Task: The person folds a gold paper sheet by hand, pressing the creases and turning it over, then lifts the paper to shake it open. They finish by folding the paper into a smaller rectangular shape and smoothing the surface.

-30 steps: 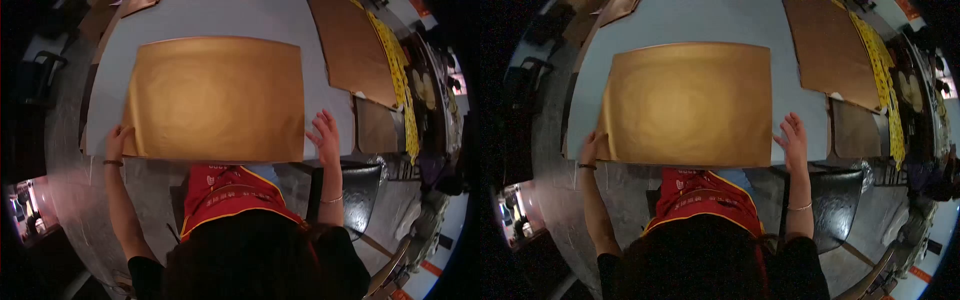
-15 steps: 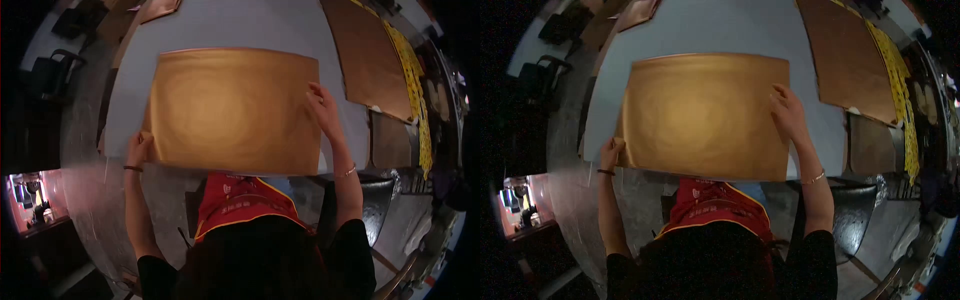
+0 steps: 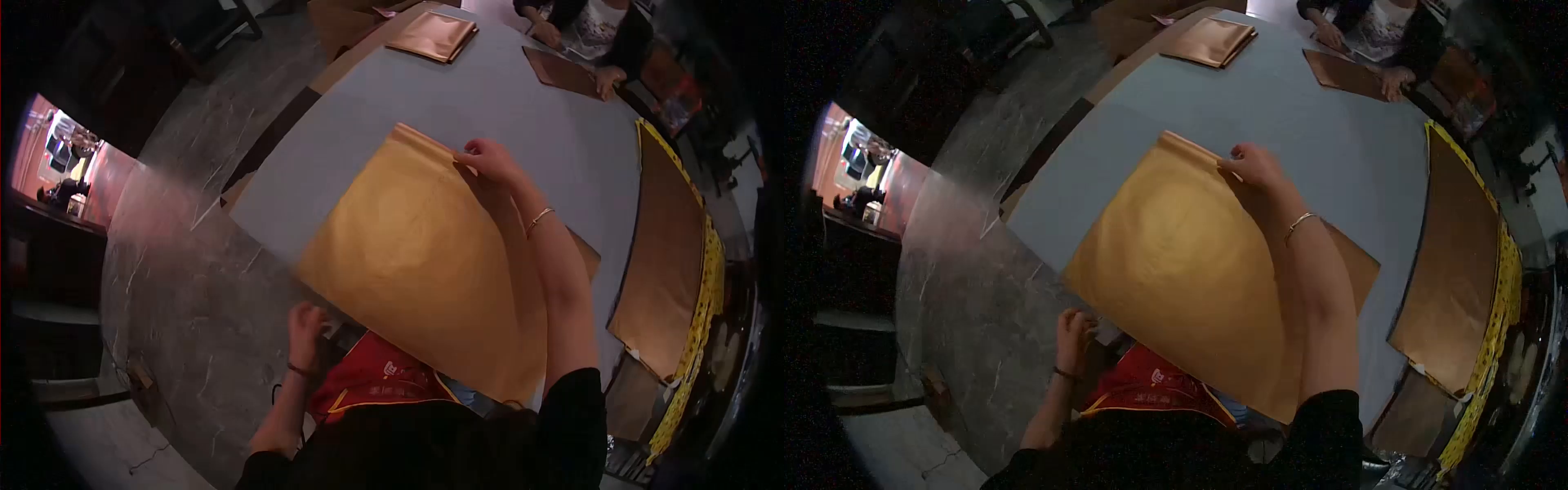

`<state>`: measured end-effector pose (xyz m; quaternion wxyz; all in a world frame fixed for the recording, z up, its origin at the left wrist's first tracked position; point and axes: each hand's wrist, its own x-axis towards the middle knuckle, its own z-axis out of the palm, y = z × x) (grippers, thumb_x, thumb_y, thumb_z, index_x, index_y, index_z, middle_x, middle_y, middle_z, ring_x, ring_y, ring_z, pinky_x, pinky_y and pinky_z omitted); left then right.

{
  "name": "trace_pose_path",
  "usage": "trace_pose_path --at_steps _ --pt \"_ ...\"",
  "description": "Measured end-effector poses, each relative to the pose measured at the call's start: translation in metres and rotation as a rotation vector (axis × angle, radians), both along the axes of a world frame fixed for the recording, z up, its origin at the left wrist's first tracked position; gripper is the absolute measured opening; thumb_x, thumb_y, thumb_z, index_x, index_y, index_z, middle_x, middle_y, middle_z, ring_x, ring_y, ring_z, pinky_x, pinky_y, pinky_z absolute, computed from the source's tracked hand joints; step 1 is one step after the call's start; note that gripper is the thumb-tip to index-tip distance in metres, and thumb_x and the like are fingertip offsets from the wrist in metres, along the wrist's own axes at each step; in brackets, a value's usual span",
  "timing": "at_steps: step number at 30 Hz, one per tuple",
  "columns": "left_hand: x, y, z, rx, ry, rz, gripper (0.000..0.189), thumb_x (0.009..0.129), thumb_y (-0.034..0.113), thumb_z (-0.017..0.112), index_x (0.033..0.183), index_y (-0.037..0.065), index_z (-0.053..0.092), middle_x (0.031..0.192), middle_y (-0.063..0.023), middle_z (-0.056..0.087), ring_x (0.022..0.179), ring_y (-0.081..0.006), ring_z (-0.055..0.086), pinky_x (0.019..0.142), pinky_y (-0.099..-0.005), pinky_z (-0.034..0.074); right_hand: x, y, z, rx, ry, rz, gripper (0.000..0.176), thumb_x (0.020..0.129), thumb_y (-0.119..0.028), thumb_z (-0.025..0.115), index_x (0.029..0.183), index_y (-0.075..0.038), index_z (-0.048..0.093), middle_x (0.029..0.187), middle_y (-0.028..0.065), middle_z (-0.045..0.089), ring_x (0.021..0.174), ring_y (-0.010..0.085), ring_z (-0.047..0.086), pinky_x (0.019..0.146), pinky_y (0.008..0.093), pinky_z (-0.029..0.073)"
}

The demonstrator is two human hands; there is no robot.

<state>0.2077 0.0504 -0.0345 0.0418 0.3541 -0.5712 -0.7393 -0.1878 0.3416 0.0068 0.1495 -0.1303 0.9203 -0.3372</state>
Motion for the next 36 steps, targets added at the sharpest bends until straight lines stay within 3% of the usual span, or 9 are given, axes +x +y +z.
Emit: trace_pose_path --at_steps 3,8,14,16,19,23,25,29,36 --pt "-0.009 0.031 0.003 0.225 0.074 -0.02 0.04 0.091 0.02 0.06 0.123 0.006 0.041 0.112 -0.0069 0.055 0.097 -0.0176 0.057 0.077 -0.0326 0.048 0.002 -0.023 0.014 0.047 -0.077 0.039 0.054 0.071 -0.044 0.068 0.103 -0.001 0.064 0.097 0.0148 0.067 0.09 0.0264 0.064 0.079 0.0366 0.049" --pt "-0.034 0.041 0.031 0.248 0.093 0.05 0.045 0.091 0.016 0.059 0.13 0.005 0.039 0.119 -0.0083 0.054 0.104 -0.0192 0.056 0.084 -0.0357 0.048 0.009 -0.05 0.025 0.112 -0.098 0.074 0.046 0.072 -0.038 0.067 0.095 0.002 0.065 0.09 0.0149 0.067 0.083 0.023 0.063 0.075 0.0349 0.049" --pt "-0.033 0.03 0.004 0.211 0.172 0.088 0.042 0.09 0.015 0.061 0.127 0.004 0.044 0.119 -0.0078 0.055 0.106 -0.0194 0.055 0.088 -0.0336 0.046 0.02 -0.064 0.027 -0.123 -0.296 0.066 0.036 0.079 -0.032 0.068 0.094 0.0 0.063 0.083 0.0035 0.063 0.075 0.0119 0.057 0.069 0.0298 0.048" --pt "-0.033 0.026 0.007 0.207 0.192 0.078 0.043 0.09 0.017 0.062 0.128 0.005 0.045 0.118 -0.0077 0.055 0.106 -0.0212 0.054 0.09 -0.0351 0.045 0.02 -0.06 0.037 -0.361 -0.38 0.194 0.03 0.085 -0.026 0.064 0.101 0.0 0.061 0.084 0.0 0.06 0.074 0.0084 0.054 0.067 0.0274 0.046" --pt "-0.038 0.015 0.024 0.045 0.291 0.05 0.037 0.09 0.013 0.06 0.124 0.002 0.048 0.118 -0.0083 0.055 0.106 -0.0188 0.054 0.091 -0.0344 0.044 0.03 -0.051 0.09 -0.345 -0.188 0.3 0.024 0.091 -0.021 0.058 0.098 0.001 0.061 0.084 0.0001 0.059 0.076 0.0093 0.054 0.069 0.0263 0.045" --pt "-0.08 -0.006 0.102 0.028 0.604 0.05 0.039 0.09 0.012 0.06 0.126 0.002 0.047 0.121 -0.0088 0.055 0.11 -0.0196 0.053 0.094 -0.0353 0.043 0.07 -0.033 0.204 -0.61 -0.031 0.233 0.03 0.091 -0.025 0.059 0.11 -0.003 0.058 0.093 -0.0012 0.061 0.082 0.0083 0.057 0.073 0.026 0.046" --pt "-0.104 -0.003 0.145 0.087 0.938 0.058 0.04 0.086 0.006 0.057 0.124 -0.001 0.048 0.12 -0.0073 0.055 0.11 -0.017 0.053 0.095 -0.0312 0.041 0.086 -0.014 0.251 -0.633 0.123 0.191 0.035 0.09 -0.028 0.06 0.116 -0.005 0.057 0.093 -0.0024 0.061 0.084 0.0076 0.057 0.075 0.0253 0.046" --pt "-0.139 -0.005 0.182 0.213 0.953 -0.167 0.037 0.085 0.005 0.059 0.121 -0.001 0.051 0.119 -0.0068 0.056 0.11 -0.0178 0.054 0.095 -0.0313 0.04 0.108 0.033 0.303 -0.822 0.298 0.146 0.036 0.091 -0.03 0.06 0.12 -0.008 0.057 0.105 0.0002 0.063 0.093 0.0099 0.06 0.079 0.0278 0.048" --pt "-0.177 -0.008 0.281 -0.031 1.232 -0.449 0.017 0.087 0.004 0.059 0.103 -0.001 0.064 0.103 -0.0062 0.065 0.095 -0.0148 0.06 0.086 -0.0275 0.046 0.168 0.106 0.34 -1.015 0.509 0.003 0.04 0.092 -0.029 0.058 0.126 -0.009 0.053 0.111 0.0011 0.061 0.099 0.0134 0.059 0.084 0.0308 0.047"
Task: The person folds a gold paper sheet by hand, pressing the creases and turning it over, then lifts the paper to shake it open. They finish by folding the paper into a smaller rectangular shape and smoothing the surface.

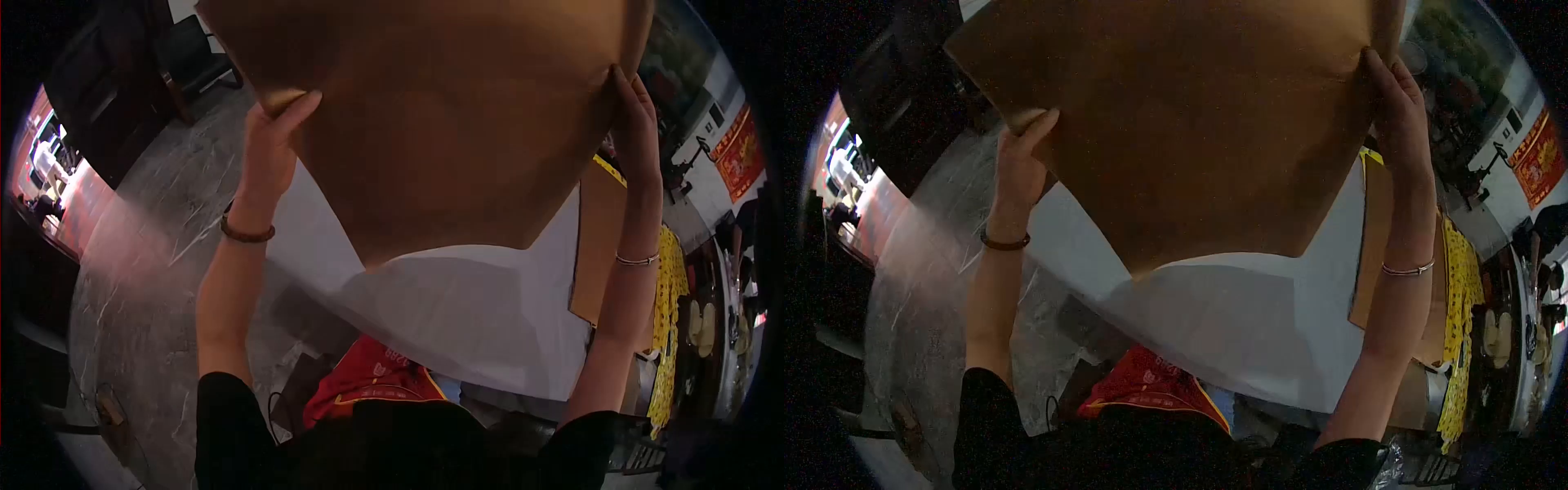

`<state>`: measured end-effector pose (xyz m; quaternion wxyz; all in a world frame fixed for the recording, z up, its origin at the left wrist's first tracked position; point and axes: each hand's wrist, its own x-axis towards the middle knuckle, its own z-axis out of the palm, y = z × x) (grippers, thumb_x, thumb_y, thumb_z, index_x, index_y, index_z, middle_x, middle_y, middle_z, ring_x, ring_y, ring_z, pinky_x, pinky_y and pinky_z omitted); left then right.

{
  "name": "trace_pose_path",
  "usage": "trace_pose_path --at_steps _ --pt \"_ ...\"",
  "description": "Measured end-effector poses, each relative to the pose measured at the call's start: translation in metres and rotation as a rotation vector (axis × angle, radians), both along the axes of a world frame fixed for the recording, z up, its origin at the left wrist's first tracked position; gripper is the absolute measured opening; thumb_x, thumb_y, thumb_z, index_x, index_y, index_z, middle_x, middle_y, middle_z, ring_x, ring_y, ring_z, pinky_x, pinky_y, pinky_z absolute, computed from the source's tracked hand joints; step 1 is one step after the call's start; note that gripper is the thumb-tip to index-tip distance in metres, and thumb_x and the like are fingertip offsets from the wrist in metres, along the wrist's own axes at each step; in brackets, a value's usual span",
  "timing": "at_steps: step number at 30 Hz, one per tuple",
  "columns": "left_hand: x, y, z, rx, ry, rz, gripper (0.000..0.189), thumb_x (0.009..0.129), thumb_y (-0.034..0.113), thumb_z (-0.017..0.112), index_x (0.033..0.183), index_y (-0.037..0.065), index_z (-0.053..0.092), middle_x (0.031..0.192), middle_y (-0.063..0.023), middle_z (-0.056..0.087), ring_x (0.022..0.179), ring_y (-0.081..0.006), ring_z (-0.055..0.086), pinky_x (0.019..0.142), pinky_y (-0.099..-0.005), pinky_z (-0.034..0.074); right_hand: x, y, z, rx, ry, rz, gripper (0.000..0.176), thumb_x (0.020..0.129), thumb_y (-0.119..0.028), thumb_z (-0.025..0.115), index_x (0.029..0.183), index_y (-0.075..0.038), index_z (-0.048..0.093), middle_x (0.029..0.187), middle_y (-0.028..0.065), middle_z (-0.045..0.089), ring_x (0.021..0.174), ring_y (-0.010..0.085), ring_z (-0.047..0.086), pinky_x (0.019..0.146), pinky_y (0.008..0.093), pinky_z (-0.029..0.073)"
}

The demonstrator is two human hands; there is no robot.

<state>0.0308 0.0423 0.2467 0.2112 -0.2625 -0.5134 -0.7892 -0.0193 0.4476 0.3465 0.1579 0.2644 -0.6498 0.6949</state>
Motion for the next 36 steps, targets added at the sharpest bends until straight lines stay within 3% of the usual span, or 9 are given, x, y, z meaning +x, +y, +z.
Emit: trace_pose_path --at_steps 7,16,18,21,23,26,30,32,36 --pt "-0.005 0.01 0.011 -0.105 -0.038 -0.155 0.016 0.087 0.005 0.06 0.101 -0.001 0.065 0.1 -0.0048 0.066 0.092 -0.0126 0.06 0.085 -0.0267 0.046 0.042 0.021 -0.035 -0.163 -0.072 -0.164 0.037 0.093 -0.025 0.058 0.126 -0.009 0.053 0.115 0.0031 0.059 0.107 0.0157 0.055 0.091 0.0335 0.044" --pt "-0.004 0.02 -0.004 -0.267 -0.125 -0.003 0.024 0.085 0.015 0.064 0.104 0.0 0.065 0.098 -0.002 0.065 0.092 -0.0108 0.058 0.084 -0.025 0.043 0.051 0.021 -0.071 -0.042 -0.108 -0.161 0.033 0.09 -0.021 0.061 0.12 -0.009 0.055 0.116 0.0036 0.06 0.107 0.0156 0.055 0.095 0.0337 0.04" --pt "-0.011 0.008 0.001 -0.62 0.03 0.287 0.027 0.085 0.016 0.064 0.106 0.0 0.064 0.102 -0.0025 0.064 0.093 -0.0116 0.057 0.086 -0.0253 0.042 0.061 0.007 -0.068 -0.064 -0.108 -0.22 0.033 0.09 -0.02 0.061 0.121 -0.009 0.055 0.116 0.0037 0.059 0.107 0.0154 0.055 0.095 0.033 0.04" --pt "-0.039 0.002 -0.026 -0.561 -0.076 0.302 0.025 0.086 0.013 0.063 0.107 -0.001 0.063 0.103 -0.0025 0.062 0.094 -0.0119 0.056 0.086 -0.0242 0.042 0.054 0.005 -0.066 -0.1 -0.026 -0.156 0.035 0.089 -0.016 0.061 0.121 -0.005 0.053 0.118 0.0043 0.059 0.109 0.0154 0.054 0.096 0.0316 0.039" --pt "0.0 0.028 0.004 -0.383 -0.162 0.254 0.023 0.087 0.006 0.058 0.11 -0.001 0.06 0.104 -0.0022 0.061 0.096 -0.0115 0.055 0.086 -0.0236 0.043 0.055 0.005 -0.06 -0.115 -0.005 -0.096 0.034 0.089 -0.016 0.061 0.12 -0.005 0.054 0.115 0.0046 0.06 0.108 0.0155 0.055 0.094 0.0311 0.042" --pt "-0.01 0.02 0.007 -0.309 -0.133 -0.017 0.025 0.088 -0.003 0.051 0.111 -0.001 0.059 0.103 -0.0007 0.06 0.096 -0.0085 0.053 0.087 -0.0232 0.042 0.055 0.005 -0.047 -0.199 0.026 -0.064 0.032 0.089 -0.017 0.062 0.118 -0.005 0.055 0.112 0.0044 0.062 0.102 0.0143 0.058 0.09 0.0302 0.045" --pt "-0.007 0.015 0.009 -0.457 -0.11 0.116 0.025 0.087 -0.003 0.049 0.11 -0.001 0.059 0.101 -0.0006 0.06 0.094 -0.0072 0.053 0.084 -0.0222 0.043 0.054 0.005 -0.026 -0.227 0.05 -0.064 0.03 0.088 -0.017 0.063 0.115 -0.005 0.057 0.108 0.0039 0.063 0.097 0.0125 0.059 0.086 0.029 0.047" --pt "-0.016 0.005 0.004 -0.414 -0.27 0.091 0.025 0.087 -0.004 0.048 0.109 -0.001 0.059 0.101 -0.0013 0.061 0.094 -0.0077 0.054 0.084 -0.0221 0.044 0.052 0.006 -0.021 -0.198 0.056 -0.065 0.029 0.088 -0.018 0.064 0.114 -0.006 0.059 0.105 0.003 0.064 0.094 0.0108 0.059 0.084 0.0277 0.047" --pt "-0.006 0.011 0.029 -0.313 -0.12 0.031 0.027 0.087 -0.005 0.048 0.111 0.0 0.059 0.102 -0.003 0.061 0.094 -0.0091 0.056 0.084 -0.0221 0.044 0.052 0.007 -0.021 -0.174 0.082 -0.104 0.028 0.089 -0.019 0.062 0.114 -0.006 0.061 0.104 0.0 0.064 0.092 0.0081 0.058 0.082 0.0247 0.046"
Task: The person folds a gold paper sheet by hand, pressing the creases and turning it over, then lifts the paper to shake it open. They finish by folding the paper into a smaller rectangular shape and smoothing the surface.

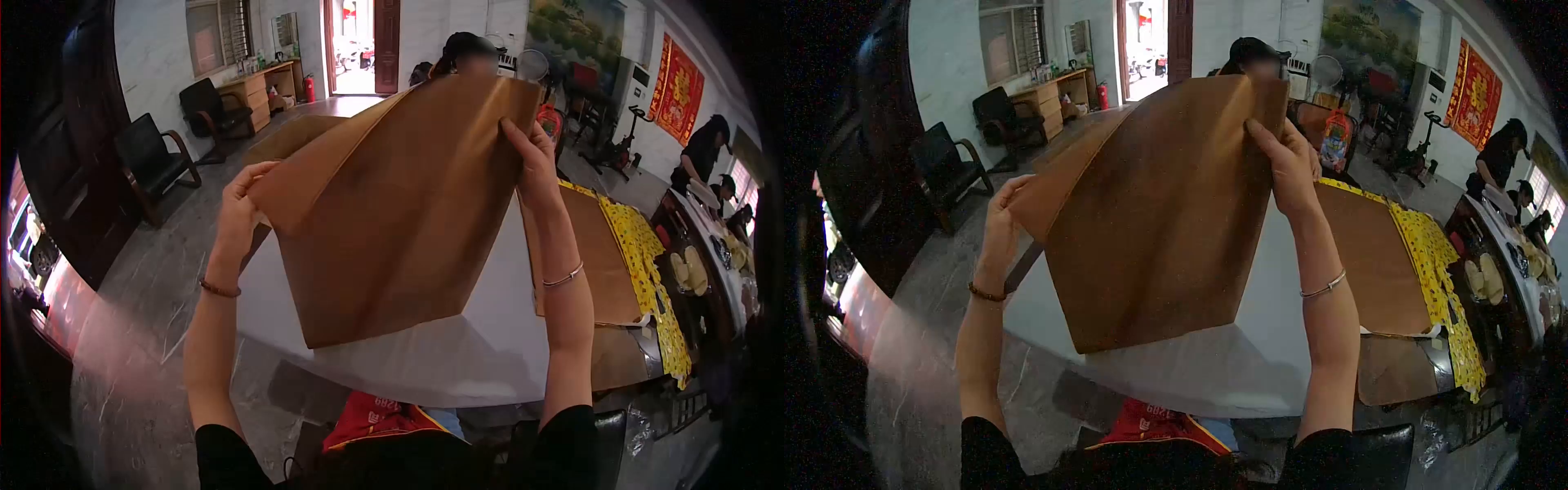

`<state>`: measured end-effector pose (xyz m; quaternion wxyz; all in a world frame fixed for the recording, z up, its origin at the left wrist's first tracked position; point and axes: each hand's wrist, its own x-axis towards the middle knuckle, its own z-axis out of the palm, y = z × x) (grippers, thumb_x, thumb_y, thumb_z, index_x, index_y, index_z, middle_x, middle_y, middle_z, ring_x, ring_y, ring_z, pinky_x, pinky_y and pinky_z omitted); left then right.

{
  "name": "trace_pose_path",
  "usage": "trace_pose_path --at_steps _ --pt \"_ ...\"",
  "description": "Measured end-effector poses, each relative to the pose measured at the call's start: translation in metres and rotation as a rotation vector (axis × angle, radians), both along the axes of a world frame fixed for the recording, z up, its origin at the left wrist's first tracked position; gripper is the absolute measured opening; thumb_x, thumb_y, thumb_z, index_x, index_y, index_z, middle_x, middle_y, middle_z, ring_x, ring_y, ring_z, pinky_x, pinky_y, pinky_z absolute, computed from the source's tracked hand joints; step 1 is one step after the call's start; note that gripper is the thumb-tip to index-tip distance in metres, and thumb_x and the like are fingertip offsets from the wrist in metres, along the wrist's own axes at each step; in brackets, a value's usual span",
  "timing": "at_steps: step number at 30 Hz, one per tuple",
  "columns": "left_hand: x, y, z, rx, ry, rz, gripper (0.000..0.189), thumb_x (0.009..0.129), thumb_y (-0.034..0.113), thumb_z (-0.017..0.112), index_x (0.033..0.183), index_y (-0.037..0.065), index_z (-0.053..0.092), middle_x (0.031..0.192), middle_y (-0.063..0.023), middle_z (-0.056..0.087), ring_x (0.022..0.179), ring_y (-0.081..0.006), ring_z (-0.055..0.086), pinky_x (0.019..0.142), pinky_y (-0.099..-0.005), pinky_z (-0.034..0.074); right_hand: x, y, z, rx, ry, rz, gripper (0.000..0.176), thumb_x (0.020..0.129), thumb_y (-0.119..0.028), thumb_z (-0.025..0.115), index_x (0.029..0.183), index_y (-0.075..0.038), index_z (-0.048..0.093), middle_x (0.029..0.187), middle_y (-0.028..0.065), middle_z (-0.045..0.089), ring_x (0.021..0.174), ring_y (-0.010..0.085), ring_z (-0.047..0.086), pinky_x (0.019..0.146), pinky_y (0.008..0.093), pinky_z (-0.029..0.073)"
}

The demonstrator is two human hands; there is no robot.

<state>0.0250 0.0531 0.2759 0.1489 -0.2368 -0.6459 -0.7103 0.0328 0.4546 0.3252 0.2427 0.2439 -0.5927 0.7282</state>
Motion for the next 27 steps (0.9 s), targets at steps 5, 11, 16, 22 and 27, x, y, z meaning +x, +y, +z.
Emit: trace_pose_path --at_steps 5,11,16,22,27 --pt "0.002 0.004 0.009 0.148 -0.064 -0.015 0.024 0.094 0.015 0.054 0.113 0.001 0.06 0.108 -0.0045 0.062 0.098 -0.012 0.057 0.085 -0.0233 0.044 0.006 0.0 0.004 -0.078 0.015 0.033 0.03 0.091 -0.023 0.06 0.116 -0.007 0.06 0.104 -0.0011 0.064 0.092 0.0073 0.058 0.081 0.0242 0.046" --pt "-0.003 0.003 0.015 0.114 -0.108 0.038 0.03 0.095 0.022 0.054 0.115 0.001 0.06 0.112 -0.0035 0.062 0.099 -0.0112 0.057 0.087 -0.0249 0.043 0.007 0.007 0.01 -0.045 -0.024 0.005 0.031 0.093 -0.026 0.058 0.117 -0.008 0.059 0.104 -0.001 0.064 0.091 0.007 0.058 0.079 0.0239 0.046" --pt "0.003 0.015 0.028 0.12 -0.032 0.044 0.03 0.095 0.02 0.054 0.117 0.0 0.058 0.109 -0.0036 0.062 0.096 -0.0113 0.059 0.083 -0.0253 0.048 0.009 0.007 0.012 -0.03 -0.011 -0.036 0.028 0.093 -0.025 0.058 0.113 -0.006 0.059 0.099 -0.0003 0.063 0.088 0.0093 0.059 0.076 0.0251 0.048" --pt "-0.006 0.012 0.031 0.143 -0.059 0.009 0.034 0.095 0.028 0.052 0.119 0.003 0.056 0.111 -0.0056 0.061 0.101 -0.0162 0.057 0.088 -0.0333 0.045 0.003 0.009 0.018 -0.131 -0.075 -0.074 0.011 0.094 -0.017 0.055 0.101 -0.011 0.06 0.094 -0.0035 0.063 0.085 0.0055 0.059 0.075 0.0196 0.045" --pt "-0.009 0.006 0.036 0.139 -0.058 -0.027 0.032 0.096 0.025 0.051 0.117 0.002 0.057 0.109 -0.0064 0.062 0.1 -0.0161 0.058 0.087 -0.0342 0.048 0.005 0.006 0.029 -0.069 -0.026 -0.008 0.009 0.095 -0.017 0.053 0.098 -0.012 0.06 0.087 -0.0056 0.06 0.08 0.0029 0.056 0.068 0.0176 0.042"
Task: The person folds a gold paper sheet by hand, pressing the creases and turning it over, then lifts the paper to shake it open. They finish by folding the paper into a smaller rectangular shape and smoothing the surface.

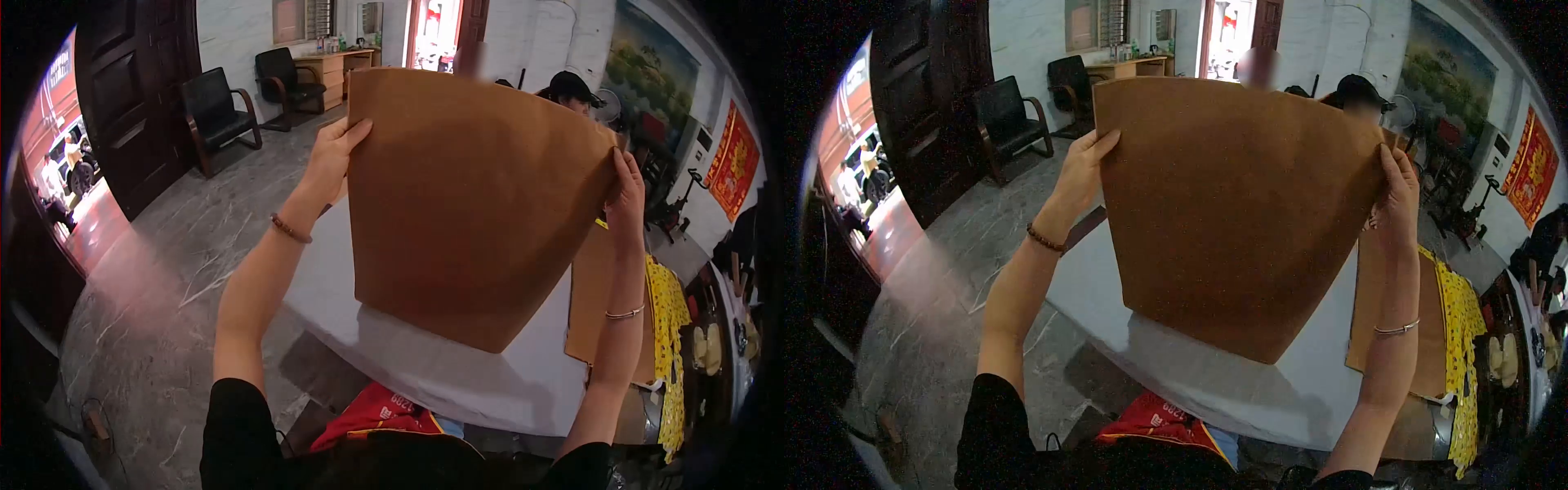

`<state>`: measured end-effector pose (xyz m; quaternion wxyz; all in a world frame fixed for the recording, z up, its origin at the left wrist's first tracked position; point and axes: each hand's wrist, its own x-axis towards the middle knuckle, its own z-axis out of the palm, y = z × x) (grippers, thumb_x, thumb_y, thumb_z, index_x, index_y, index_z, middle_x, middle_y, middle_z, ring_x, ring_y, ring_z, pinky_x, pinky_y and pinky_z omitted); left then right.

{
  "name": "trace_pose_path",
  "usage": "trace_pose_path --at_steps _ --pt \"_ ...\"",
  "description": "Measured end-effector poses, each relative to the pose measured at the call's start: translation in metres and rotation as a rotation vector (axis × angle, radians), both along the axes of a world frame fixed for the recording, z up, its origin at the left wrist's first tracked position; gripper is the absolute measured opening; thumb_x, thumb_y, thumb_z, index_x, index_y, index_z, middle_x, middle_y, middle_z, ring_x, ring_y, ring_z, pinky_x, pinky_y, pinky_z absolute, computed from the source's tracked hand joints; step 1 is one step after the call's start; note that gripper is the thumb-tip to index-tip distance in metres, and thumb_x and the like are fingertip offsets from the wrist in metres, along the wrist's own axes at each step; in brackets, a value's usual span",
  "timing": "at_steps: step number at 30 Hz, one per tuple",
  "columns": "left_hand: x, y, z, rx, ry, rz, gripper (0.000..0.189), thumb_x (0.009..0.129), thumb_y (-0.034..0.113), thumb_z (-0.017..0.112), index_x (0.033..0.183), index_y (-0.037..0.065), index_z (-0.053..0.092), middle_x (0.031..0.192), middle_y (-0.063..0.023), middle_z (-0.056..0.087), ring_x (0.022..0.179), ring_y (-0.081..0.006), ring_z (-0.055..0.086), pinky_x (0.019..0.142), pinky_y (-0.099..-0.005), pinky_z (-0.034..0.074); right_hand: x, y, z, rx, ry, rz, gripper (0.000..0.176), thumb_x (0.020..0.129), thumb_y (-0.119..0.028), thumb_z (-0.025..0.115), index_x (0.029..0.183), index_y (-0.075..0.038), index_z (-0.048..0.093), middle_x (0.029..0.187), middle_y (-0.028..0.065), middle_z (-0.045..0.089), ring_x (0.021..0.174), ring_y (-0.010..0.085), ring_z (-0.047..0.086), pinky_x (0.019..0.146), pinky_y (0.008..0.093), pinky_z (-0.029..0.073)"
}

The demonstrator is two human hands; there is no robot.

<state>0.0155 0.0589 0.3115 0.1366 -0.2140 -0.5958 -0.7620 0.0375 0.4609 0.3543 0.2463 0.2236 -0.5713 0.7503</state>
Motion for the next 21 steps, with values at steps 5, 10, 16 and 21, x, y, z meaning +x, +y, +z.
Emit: trace_pose_path --at_steps 5,10,16,21 --pt "0.005 0.005 0.002 0.076 0.022 -0.041 0.029 0.094 0.018 0.054 0.116 0.0 0.058 0.106 -0.0053 0.063 0.09 -0.0122 0.061 0.078 -0.0253 0.051 -0.015 0.031 -0.002 0.114 0.012 -0.019 0.023 0.097 -0.026 0.051 0.108 -0.007 0.058 0.102 0.0012 0.06 0.093 0.0109 0.057 0.083 0.0281 0.046" --pt "-0.013 0.009 -0.025 0.082 0.036 0.003 0.026 0.094 0.017 0.055 0.114 0.001 0.06 0.102 -0.0027 0.063 0.085 -0.0097 0.06 0.075 -0.0235 0.051 -0.008 -0.003 -0.015 0.122 -0.064 -0.151 0.028 0.097 -0.027 0.05 0.114 -0.007 0.056 0.109 0.0027 0.059 0.099 0.0126 0.056 0.087 0.0295 0.045" --pt "-0.016 0.003 -0.017 0.074 0.072 -0.156 0.013 0.094 0.014 0.054 0.101 0.006 0.061 0.093 0.0022 0.062 0.079 -0.0057 0.058 0.07 -0.0214 0.049 -0.009 0.003 -0.004 0.07 -0.011 -0.038 0.028 0.098 -0.026 0.048 0.118 -0.008 0.055 0.111 0.0032 0.059 0.1 0.0135 0.057 0.087 0.0311 0.047" --pt "-0.005 0.012 -0.007 0.202 0.107 -0.034 0.013 0.096 0.014 0.051 0.101 0.005 0.059 0.093 -0.0005 0.062 0.081 -0.0065 0.059 0.071 -0.0218 0.05 -0.004 0.009 -0.006 0.087 0.038 -0.029 0.026 0.098 -0.026 0.047 0.116 -0.008 0.056 0.108 0.0028 0.061 0.097 0.0133 0.059 0.084 0.0307 0.049"
